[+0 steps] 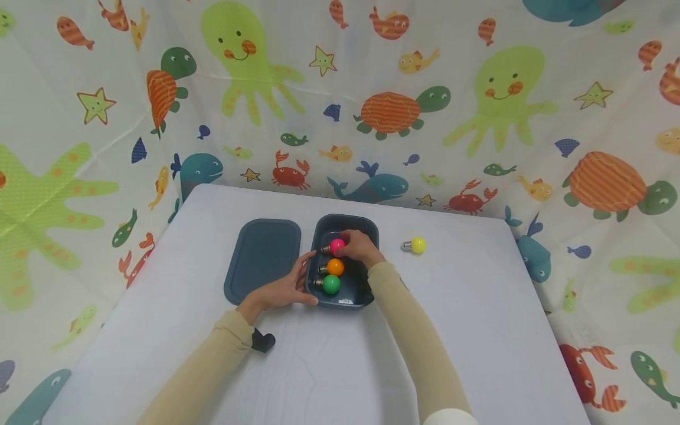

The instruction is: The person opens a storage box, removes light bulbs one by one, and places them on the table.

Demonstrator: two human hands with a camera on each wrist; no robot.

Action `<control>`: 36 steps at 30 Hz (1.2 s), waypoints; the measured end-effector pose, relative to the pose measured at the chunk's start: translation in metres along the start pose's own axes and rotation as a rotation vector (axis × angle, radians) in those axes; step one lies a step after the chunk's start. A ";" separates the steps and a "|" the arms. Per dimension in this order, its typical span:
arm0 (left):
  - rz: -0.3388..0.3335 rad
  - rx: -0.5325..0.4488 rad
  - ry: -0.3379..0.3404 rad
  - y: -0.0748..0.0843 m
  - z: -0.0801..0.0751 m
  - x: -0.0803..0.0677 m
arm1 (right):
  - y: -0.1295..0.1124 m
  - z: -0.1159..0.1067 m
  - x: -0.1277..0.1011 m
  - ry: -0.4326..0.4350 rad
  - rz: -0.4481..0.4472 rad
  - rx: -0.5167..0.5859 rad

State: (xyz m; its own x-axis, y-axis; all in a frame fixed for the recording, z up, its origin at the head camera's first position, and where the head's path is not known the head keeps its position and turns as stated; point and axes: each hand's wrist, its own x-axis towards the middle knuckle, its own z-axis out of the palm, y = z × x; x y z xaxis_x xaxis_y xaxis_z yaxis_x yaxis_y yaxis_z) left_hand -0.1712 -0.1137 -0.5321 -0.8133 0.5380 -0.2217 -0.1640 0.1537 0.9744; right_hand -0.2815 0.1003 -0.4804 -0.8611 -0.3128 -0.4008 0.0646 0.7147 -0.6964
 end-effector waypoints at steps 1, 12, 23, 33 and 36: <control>-0.004 0.000 0.001 0.000 0.000 0.000 | 0.000 0.000 0.000 0.000 0.001 0.001; -0.015 0.003 -0.002 0.001 0.000 0.000 | 0.001 0.003 0.002 0.013 -0.022 -0.016; -0.006 0.000 0.005 -0.003 0.003 0.001 | 0.005 0.004 0.001 0.027 -0.037 -0.060; -0.011 -0.004 0.030 -0.002 0.018 -0.004 | 0.015 -0.003 -0.006 0.062 -0.063 -0.097; -0.008 -0.003 0.035 0.000 0.021 -0.007 | 0.018 -0.005 -0.010 0.079 -0.072 -0.095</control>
State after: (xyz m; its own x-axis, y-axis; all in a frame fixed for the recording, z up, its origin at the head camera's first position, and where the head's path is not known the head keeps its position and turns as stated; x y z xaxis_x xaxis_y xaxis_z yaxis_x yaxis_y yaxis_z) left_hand -0.1536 -0.0996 -0.5318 -0.8310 0.5075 -0.2280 -0.1719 0.1556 0.9727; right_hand -0.2740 0.1198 -0.4857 -0.8990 -0.3181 -0.3008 -0.0439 0.7491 -0.6610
